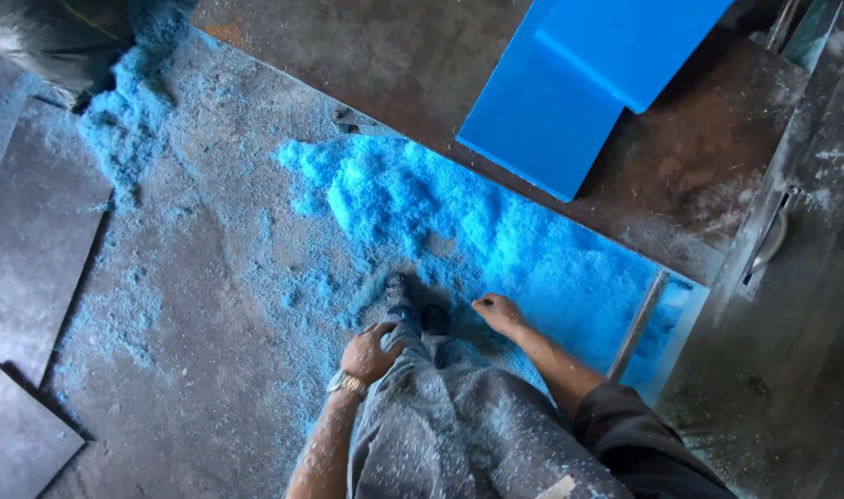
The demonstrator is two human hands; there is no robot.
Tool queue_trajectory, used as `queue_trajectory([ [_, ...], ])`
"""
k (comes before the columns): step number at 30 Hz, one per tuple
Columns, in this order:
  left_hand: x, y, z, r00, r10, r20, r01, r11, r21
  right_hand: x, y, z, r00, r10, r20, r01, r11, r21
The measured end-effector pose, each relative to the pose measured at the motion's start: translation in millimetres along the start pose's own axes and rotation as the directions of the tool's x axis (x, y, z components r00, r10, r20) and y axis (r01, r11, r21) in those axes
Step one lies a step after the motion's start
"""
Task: Cutting blue plastic blocks to size using a table saw and then stacking the finished pieces.
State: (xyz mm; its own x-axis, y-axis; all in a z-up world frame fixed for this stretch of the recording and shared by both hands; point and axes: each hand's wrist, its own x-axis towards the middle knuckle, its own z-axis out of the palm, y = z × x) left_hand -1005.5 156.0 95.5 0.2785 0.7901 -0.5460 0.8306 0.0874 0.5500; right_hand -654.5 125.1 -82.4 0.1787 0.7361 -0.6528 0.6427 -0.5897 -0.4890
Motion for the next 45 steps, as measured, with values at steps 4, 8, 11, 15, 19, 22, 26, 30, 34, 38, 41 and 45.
queue_trajectory([
  [4,69,-7,-2,0.979,0.199,-0.044,-0.197,0.98,0.035,46,48,19,0.997,-0.076,0.005,0.076,0.997,0.021],
  [8,115,27,-38,0.987,0.146,0.066,-0.147,0.989,0.007,34,1,-23,0.998,0.005,0.062,-0.005,1.0,-0.002],
  [11,143,40,-47,0.975,0.195,0.108,-0.201,0.978,0.049,19,-50,-66,0.998,-0.038,0.052,0.038,0.999,0.005],
  [15,173,62,-45,0.954,0.235,0.185,-0.232,0.972,-0.038,10,-95,-122,0.986,-0.155,0.056,0.149,0.985,0.089],
  [19,196,88,-35,0.956,0.225,0.187,-0.209,0.972,-0.104,27,-143,-208,0.96,-0.278,0.009,0.275,0.954,0.123],
  [22,207,113,-23,0.969,0.128,0.211,-0.106,0.988,-0.116,94,-148,-296,0.894,-0.414,-0.171,0.416,0.909,-0.024],
  [26,229,152,7,0.991,-0.006,0.132,0.034,0.977,-0.209,211,-164,-441,0.733,-0.6,-0.32,0.531,0.799,-0.281],
  [30,250,201,38,0.964,-0.235,0.126,0.266,0.876,-0.403,349,-153,-551,0.516,-0.763,-0.389,0.452,0.629,-0.632],
  [34,282,247,75,0.893,-0.388,0.229,0.407,0.478,-0.778,473,-112,-609,0.778,-0.509,-0.368,0.293,0.813,-0.503],
  [38,320,255,146,0.915,-0.358,0.185,0.242,0.12,-0.963,474,-124,-595,0.921,-0.278,-0.273,0.127,0.876,-0.464],
  [41,331,288,93,0.8,-0.496,0.337,0.374,-0.027,-0.927,451,-140,-590,0.912,-0.293,-0.287,0.164,0.902,-0.398],
  [45,315,278,116,0.787,-0.592,0.173,0.239,0.034,-0.97,425,-126,-556,0.895,-0.326,-0.305,0.201,0.904,-0.377],
])
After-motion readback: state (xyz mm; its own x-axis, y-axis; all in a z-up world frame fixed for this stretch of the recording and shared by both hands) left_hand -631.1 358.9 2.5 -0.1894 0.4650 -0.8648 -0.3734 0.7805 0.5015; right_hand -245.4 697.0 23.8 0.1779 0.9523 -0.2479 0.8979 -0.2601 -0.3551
